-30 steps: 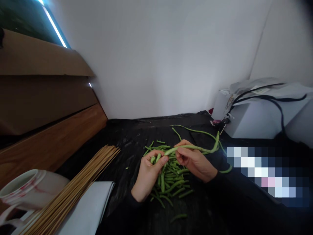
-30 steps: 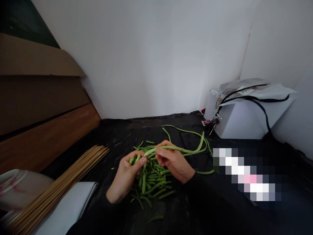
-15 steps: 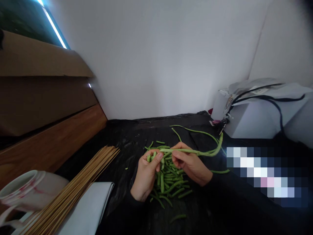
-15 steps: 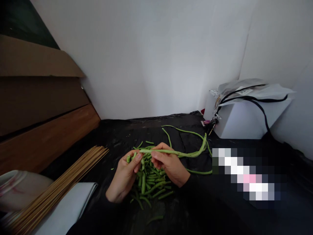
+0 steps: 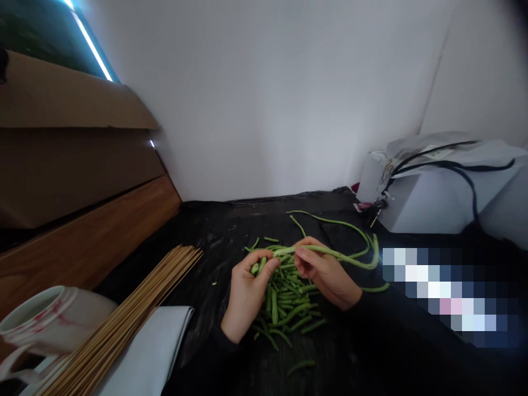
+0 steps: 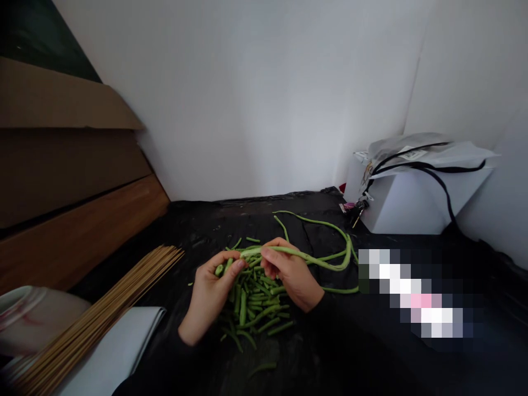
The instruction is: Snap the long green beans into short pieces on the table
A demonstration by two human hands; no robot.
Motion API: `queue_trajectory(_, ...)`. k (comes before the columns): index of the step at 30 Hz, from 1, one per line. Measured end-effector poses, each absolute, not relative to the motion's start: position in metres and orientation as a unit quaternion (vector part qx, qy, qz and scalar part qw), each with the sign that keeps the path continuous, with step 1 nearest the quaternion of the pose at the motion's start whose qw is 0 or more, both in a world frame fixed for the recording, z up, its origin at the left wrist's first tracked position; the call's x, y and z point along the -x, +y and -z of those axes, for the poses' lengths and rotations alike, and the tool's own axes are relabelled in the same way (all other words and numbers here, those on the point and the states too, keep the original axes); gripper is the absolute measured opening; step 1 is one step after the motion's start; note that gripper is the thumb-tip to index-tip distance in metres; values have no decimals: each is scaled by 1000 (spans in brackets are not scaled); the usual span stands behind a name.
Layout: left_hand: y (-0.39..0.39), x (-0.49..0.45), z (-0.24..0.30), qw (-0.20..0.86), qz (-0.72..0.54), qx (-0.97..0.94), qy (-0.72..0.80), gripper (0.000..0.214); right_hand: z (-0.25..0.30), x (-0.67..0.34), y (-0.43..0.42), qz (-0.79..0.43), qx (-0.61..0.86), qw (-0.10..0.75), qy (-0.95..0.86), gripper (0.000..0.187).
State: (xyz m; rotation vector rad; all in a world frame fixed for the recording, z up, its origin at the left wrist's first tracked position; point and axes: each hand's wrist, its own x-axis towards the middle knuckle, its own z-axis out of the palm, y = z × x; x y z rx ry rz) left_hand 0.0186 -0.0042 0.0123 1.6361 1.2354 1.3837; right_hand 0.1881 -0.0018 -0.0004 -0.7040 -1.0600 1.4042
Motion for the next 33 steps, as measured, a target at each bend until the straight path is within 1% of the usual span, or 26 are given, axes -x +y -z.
queue_trajectory(2, -4, -18, -12, 314, -516, -644, 469, 13, 1, -189, 0, -595, 308, 591, -449, 16)
queue_trajectory(6, -1, -14, -8, 320, -485, -670, 463, 18, 2, -192, 4, -578, 324, 589, -462, 19)
queue_trajectory(12, 2, -11, -7, 261, -472, -713, 449, 10, 5, -193, 4, -543, 343, 576, -506, 19)
queue_trajectory(16, -1, -13, -12, 250, -481, -705, 458, 14, 6, -191, 3, -588, 323, 568, -476, 19)
queue_trajectory(19, -5, -15, -15, 287, -497, -681, 455, 18, 7, -192, 3, -649, 289, 555, -432, 19)
queue_trajectory(26, -10, -17, -15, 449, -519, -613, 391, 26, 10, -188, 1, -734, 235, 508, -384, 21)
queue_trajectory(31, -11, -17, -13, 468, -546, -604, 345, 25, 17, -182, -2, -794, 209, 447, -355, 24)
queue_trajectory(33, -11, -16, -13, 465, -547, -607, 342, 24, 18, -181, -3, -796, 209, 443, -355, 23)
